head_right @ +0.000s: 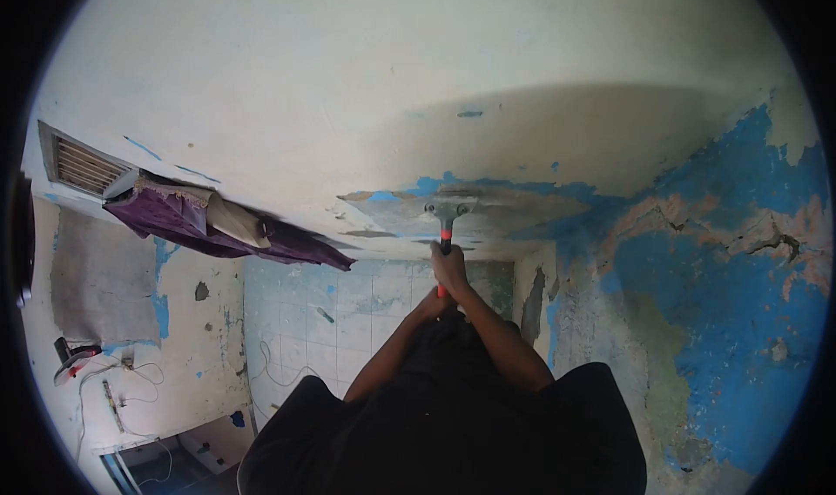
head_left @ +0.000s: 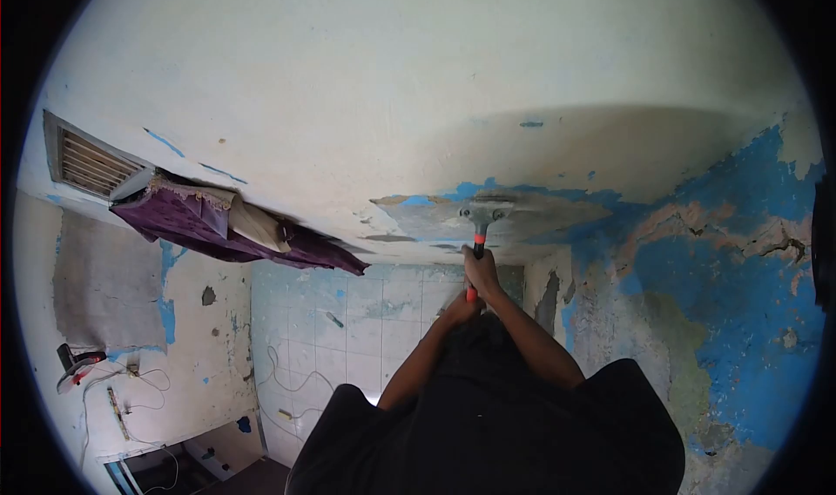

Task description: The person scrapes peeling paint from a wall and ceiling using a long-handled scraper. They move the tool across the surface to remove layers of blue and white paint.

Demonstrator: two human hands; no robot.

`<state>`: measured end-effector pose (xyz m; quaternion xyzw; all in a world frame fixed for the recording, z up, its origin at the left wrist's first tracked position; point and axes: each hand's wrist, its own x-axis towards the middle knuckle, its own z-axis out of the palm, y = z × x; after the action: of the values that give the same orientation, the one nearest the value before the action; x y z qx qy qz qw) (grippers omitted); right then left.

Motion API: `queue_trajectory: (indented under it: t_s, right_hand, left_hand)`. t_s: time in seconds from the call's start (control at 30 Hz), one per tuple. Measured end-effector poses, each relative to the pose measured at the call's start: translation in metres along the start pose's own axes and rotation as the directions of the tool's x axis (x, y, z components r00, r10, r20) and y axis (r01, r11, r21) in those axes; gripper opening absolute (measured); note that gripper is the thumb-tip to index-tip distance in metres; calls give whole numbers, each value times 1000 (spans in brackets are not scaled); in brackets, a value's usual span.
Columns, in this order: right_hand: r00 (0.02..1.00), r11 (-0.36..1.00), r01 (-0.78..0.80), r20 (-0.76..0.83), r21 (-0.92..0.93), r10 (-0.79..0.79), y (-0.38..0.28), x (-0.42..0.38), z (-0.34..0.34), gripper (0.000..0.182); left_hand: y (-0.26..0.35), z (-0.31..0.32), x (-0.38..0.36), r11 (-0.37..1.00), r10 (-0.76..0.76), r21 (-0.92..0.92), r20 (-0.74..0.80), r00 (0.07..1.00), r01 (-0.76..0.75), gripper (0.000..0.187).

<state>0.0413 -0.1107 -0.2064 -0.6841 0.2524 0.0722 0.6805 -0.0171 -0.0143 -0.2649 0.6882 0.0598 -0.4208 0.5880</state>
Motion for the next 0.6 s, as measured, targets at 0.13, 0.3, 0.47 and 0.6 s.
queue_trajectory:
  t_s: [0.13,0.3,0.47,0.6]
  right_hand:
    - [1000,1000,-3,-10,-24,3,-6,-4,-3,43]
    - [994,986,-82,87,147,70,-15,-8,-4,43]
    - [1000,996,-23,22,82,21,1,-4,-1,43]
    - [989,983,-110,119,150,93,-32,-22,-5,44]
  left_hand:
    - [-28,7,7,984,178,-6,71,981,-178,18]
    - [-18,-8,11,998,56,44,-24,998,-55,17]
    - [-11,-1,-1,1000,21,14,-20,1000,-21,19]
    - [-3,-3,-11,998,52,30,-9,999,-51,17]
